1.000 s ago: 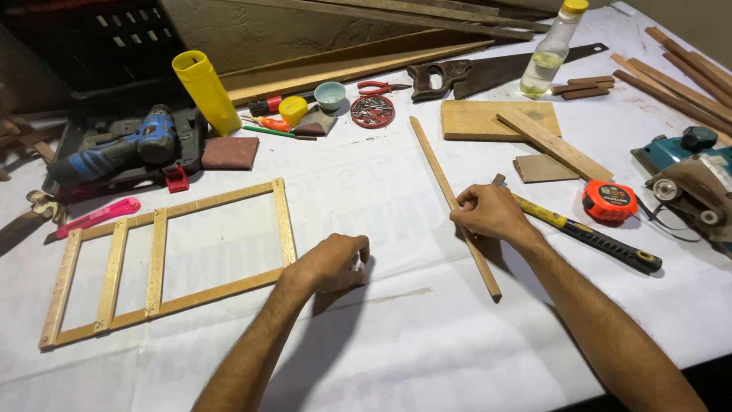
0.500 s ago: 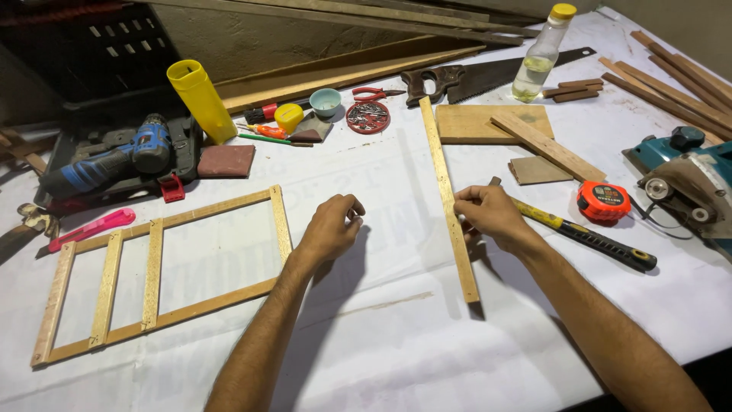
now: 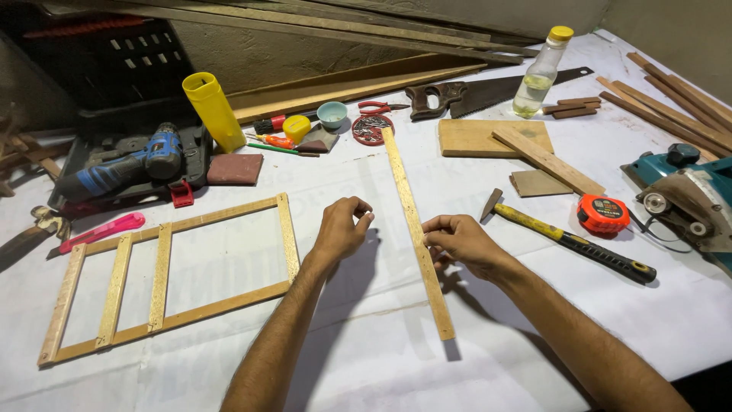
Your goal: The person assembles a small wooden frame on a workbench, positioning thin wooden strips across it and sanding strip surfaces with a sanding block. They measure a strip with a tape measure, mark it, fit the strips onto the frame, and press the assembled frame flat with both hands.
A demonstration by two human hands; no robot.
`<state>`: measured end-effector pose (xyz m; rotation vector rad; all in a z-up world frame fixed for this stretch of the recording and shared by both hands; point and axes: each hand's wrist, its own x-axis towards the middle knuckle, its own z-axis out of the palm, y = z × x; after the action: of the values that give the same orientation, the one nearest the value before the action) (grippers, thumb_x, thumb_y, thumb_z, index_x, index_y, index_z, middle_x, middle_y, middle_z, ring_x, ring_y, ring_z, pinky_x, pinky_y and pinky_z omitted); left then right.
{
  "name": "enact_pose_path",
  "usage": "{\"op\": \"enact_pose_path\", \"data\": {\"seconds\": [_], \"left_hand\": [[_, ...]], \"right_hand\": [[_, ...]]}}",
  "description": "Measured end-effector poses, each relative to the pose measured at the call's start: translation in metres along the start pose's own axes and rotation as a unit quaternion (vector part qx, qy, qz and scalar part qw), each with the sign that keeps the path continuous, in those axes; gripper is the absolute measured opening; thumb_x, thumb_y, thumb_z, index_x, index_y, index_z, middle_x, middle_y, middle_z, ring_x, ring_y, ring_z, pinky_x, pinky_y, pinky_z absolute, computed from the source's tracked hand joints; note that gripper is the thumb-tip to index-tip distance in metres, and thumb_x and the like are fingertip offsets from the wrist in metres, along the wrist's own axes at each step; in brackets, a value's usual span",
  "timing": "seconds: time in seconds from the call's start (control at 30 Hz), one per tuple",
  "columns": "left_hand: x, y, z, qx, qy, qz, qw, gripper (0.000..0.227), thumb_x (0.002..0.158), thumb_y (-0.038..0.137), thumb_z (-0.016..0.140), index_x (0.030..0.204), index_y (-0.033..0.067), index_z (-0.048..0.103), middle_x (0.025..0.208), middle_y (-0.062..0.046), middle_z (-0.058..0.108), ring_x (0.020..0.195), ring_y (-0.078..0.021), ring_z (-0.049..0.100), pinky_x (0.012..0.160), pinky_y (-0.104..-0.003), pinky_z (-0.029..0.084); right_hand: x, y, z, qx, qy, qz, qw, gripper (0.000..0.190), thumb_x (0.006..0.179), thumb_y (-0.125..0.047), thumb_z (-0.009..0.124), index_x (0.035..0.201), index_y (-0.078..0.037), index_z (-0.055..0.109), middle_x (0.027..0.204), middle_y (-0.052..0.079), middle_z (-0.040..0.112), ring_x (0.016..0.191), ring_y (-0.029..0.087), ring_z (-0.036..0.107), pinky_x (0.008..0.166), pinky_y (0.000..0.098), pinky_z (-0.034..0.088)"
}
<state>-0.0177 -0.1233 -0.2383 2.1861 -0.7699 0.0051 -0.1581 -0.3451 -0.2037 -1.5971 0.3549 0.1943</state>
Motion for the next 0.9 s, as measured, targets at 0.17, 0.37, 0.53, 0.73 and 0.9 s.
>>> {"op": "enact_pose_path", "data": {"seconds": [0.17, 0.37, 0.53, 0.73, 0.9], "left_hand": [[-0.005, -0.001, -0.012, -0.009, 0.037, -0.002, 0.999, 0.018, 0.092, 0.016, 0.072, 0.1, 0.0009, 0.073, 0.096, -0.015, 0.072, 0.091, -0.0241, 0.071, 0.085, -0.039, 0.057], [-0.016, 0.0, -0.021, 0.029, 0.026, -0.041, 0.998, 0.021, 0.091, 0.015, 0.071, 0.107, 0.0023, 0.07, 0.101, -0.014, 0.069, 0.095, -0.024, 0.069, 0.084, -0.04, 0.057], [-0.024, 0.001, -0.021, 0.178, -0.032, -0.061, 0.982, 0.038, 0.094, 0.017, 0.068, 0.129, 0.0053, 0.059, 0.121, -0.016, 0.059, 0.108, -0.0257, 0.062, 0.086, -0.04, 0.058], [-0.018, 0.004, -0.017, 0.215, -0.057, 0.07, 0.972, 0.07, 0.084, 0.04, 0.075, 0.144, 0.0167, 0.048, 0.157, -0.015, 0.04, 0.131, -0.0393, 0.037, 0.1, -0.055, 0.041], [-0.013, 0.005, -0.013, 0.241, -0.131, 0.056, 0.96, 0.061, 0.093, 0.049, 0.063, 0.147, 0.0255, 0.046, 0.16, -0.005, 0.038, 0.145, -0.0402, 0.029, 0.115, -0.059, 0.028]], "right_hand": [[0.015, 0.01, 0.017, -0.013, -0.043, -0.021, 0.999, 0.025, 0.091, -0.005, 0.064, 0.113, 0.005, 0.067, 0.085, 0.009, 0.068, 0.069, 0.013, 0.065, 0.061, 0.0294, 0.061], [0.025, -0.001, 0.036, -0.167, -0.03, -0.021, 0.985, 0.034, 0.093, -0.016, 0.067, 0.122, 0.002, 0.067, 0.081, 0.008, 0.072, 0.064, 0.012, 0.069, 0.058, 0.0275, 0.061], [0.03, -0.012, 0.043, -0.273, 0.028, -0.053, 0.96, 0.046, 0.09, -0.032, 0.072, 0.124, 0.0, 0.069, 0.08, 0.005, 0.077, 0.06, 0.011, 0.075, 0.053, 0.0266, 0.061], [0.035, -0.017, 0.049, -0.35, 0.022, -0.092, 0.932, 0.068, 0.078, -0.034, 0.086, 0.132, 0.001, 0.061, 0.075, 0.007, 0.076, 0.059, 0.017, 0.073, 0.052, 0.0321, 0.06], [0.048, -0.006, 0.046, -0.394, 0.013, -0.115, 0.912, 0.071, 0.071, -0.028, 0.091, 0.131, 0.0, 0.065, 0.079, 0.006, 0.076, 0.068, 0.014, 0.074, 0.063, 0.0286, 0.062]]}}
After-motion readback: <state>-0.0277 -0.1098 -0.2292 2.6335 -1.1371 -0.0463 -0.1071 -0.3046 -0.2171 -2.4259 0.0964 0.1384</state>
